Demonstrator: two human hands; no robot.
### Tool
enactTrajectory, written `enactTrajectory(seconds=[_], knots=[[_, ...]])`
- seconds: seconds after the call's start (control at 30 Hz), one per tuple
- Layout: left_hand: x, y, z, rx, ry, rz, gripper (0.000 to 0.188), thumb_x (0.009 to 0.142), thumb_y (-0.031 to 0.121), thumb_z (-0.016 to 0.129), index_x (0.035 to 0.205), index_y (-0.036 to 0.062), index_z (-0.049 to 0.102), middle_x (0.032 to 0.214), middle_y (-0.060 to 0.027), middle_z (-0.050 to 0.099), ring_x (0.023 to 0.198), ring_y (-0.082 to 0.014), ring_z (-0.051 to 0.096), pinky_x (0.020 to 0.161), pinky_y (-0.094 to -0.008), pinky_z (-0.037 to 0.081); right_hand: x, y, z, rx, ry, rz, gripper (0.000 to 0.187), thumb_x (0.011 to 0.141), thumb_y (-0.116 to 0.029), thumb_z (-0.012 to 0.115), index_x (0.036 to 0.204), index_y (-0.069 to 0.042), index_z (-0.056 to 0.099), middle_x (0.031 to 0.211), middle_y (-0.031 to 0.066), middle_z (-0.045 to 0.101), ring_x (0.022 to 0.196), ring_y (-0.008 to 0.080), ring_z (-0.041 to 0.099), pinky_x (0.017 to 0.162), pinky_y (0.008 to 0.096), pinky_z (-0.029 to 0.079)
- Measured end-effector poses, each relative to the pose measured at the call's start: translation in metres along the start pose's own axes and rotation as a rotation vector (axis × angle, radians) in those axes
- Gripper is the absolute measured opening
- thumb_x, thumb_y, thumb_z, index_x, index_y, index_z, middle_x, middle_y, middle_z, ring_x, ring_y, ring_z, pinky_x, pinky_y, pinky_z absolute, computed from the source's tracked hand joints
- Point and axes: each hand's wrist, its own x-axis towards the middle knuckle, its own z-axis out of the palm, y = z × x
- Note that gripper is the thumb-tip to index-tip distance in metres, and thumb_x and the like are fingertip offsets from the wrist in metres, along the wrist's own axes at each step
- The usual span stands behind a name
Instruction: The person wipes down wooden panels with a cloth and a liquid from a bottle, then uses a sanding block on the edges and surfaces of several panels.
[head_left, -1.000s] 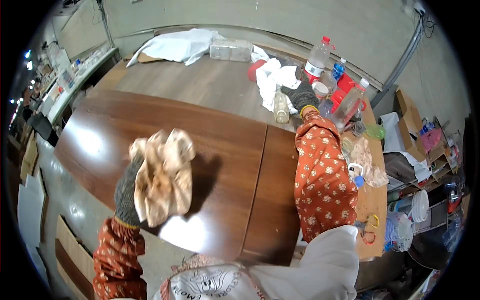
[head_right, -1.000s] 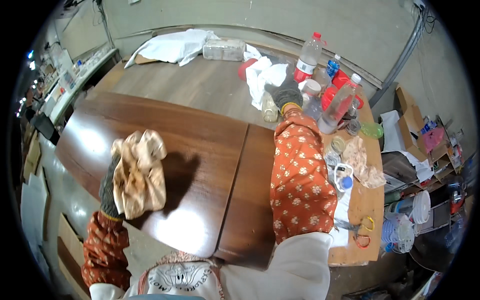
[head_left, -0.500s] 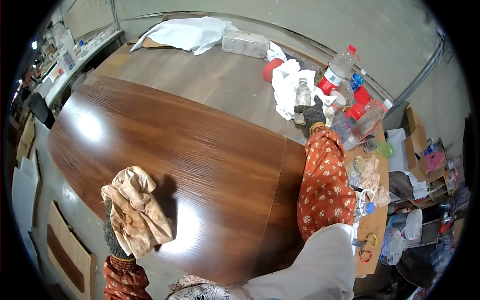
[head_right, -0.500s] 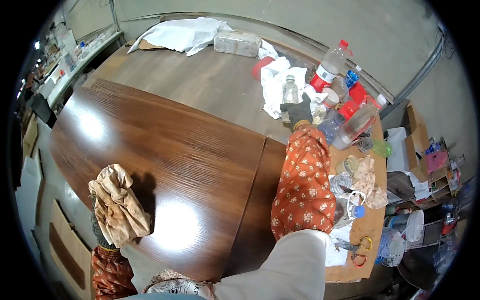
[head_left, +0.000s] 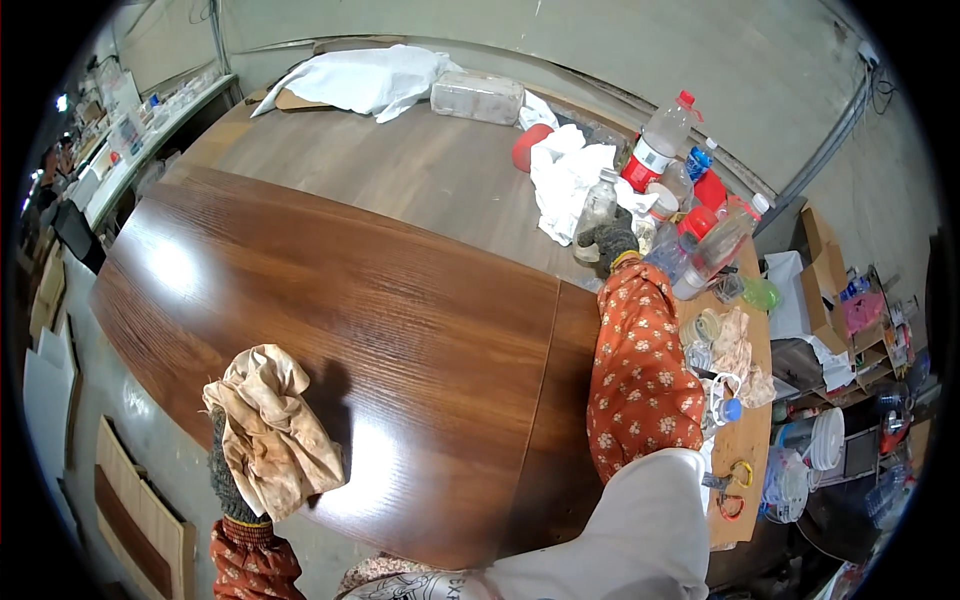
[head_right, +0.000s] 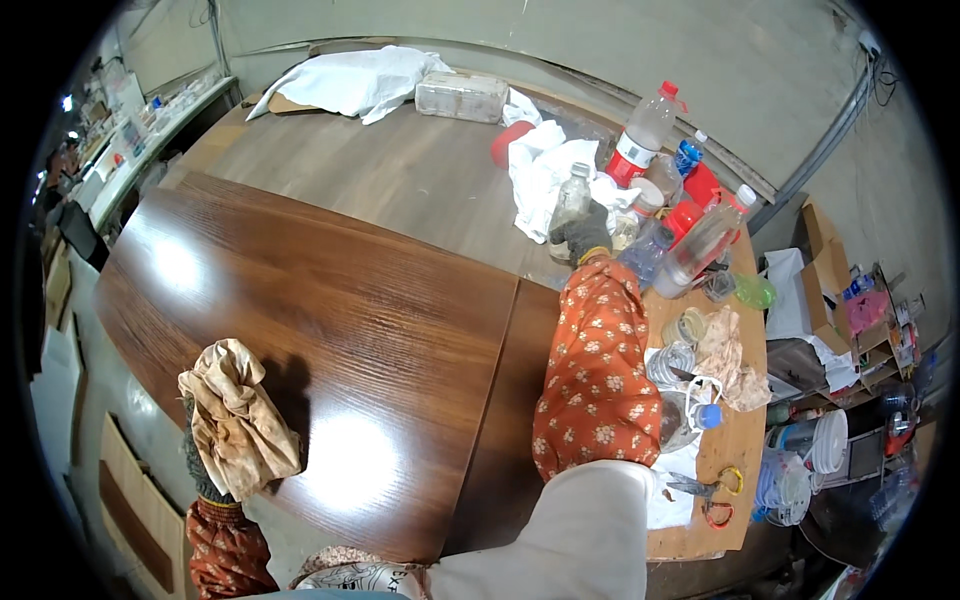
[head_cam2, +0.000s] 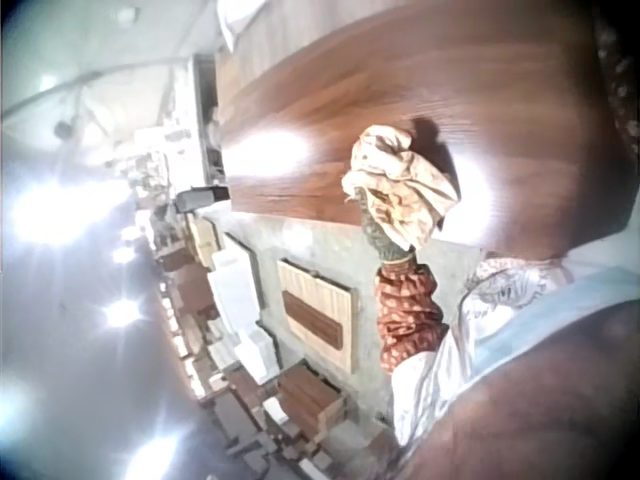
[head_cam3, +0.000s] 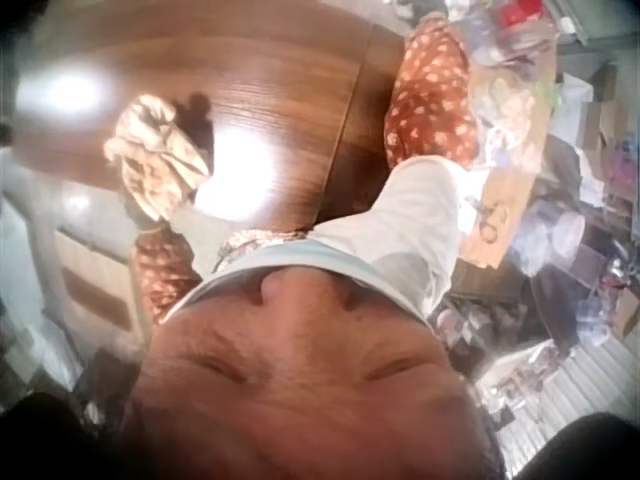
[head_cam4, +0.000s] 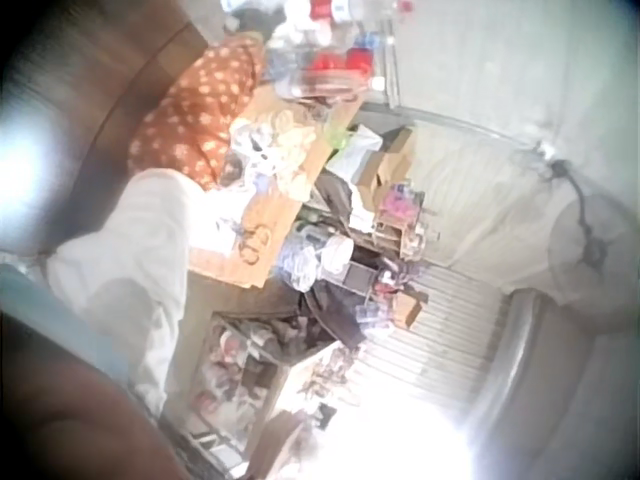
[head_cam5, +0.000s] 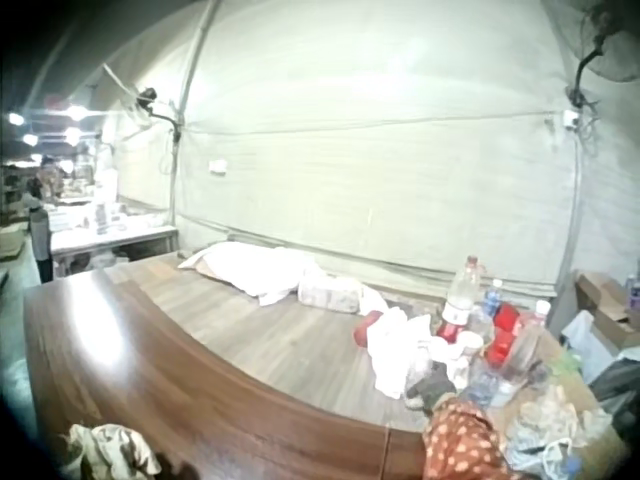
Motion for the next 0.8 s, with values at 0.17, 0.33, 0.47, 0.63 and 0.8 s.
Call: enactTrajectory(seconds=[0.17,0.33,0.47,0.63,0.8], knots=[[-0.009,-0.007,0.026,0.103,0.197,0.17,0.041,0.101,0.037,0.034,0.127,0.0077,0.047,0.115,-0.0091,0.054,0.103,-0.0201,0.055,0.089,-0.032,0.048,0.004,-0.007,0.007,-0.043,-0.006,-0.04,0.056,0.061,-0.026,0.079,0.112,-0.014,0.06,0.112,0.0136,0.063,0.096,0.0249,0.062,0.085,0.0324,0.05],[0.005,-0.004,0.067,0.145,0.389,0.072,0.037,0.102,0.038,0.031,0.096,0.0044,0.047,0.095,-0.0056,0.047,0.084,-0.0156,0.051,0.076,-0.0285,0.047,0.011,0.009,0.017,-0.16,0.028,-0.182,0.051,0.061,-0.023,0.079,0.108,-0.014,0.064,0.11,0.0124,0.064,0.094,0.0234,0.063,0.083,0.0314,0.051],[0.006,0.004,0.035,0.126,0.069,-0.013,0.049,0.1,0.044,0.031,0.132,0.0084,0.042,0.119,-0.0067,0.05,0.1,-0.0181,0.054,0.086,-0.0307,0.046,-0.027,0.009,-0.025,-0.489,0.186,-0.618,0.029,0.062,-0.022,0.077,0.09,-0.016,0.073,0.099,0.0077,0.069,0.088,0.0185,0.065,0.08,0.0284,0.051],[0.032,0.009,-0.027,0.805,-0.205,0.166,0.051,0.1,0.04,0.034,0.138,0.0069,0.037,0.132,-0.0095,0.05,0.109,-0.0209,0.055,0.088,-0.0306,0.05,-0.175,-0.077,-0.095,0.386,0.382,-0.248,0.066,0.078,-0.032,0.073,0.128,0.004,0.049,0.124,0.0215,0.055,0.111,0.0261,0.056,0.093,0.0341,0.045],[0.083,-0.026,0.089,-0.013,-0.533,-0.382,0.051,0.094,0.046,0.046,0.11,-0.0021,0.049,0.086,-0.0119,0.058,0.066,-0.0213,0.057,0.058,-0.0287,0.05,-0.309,-0.165,-0.025,0.754,0.308,-1.275,0.048,0.089,-0.03,0.059,0.128,-0.002,0.05,0.123,0.0117,0.058,0.11,0.0206,0.056,0.101,0.0337,0.04]])
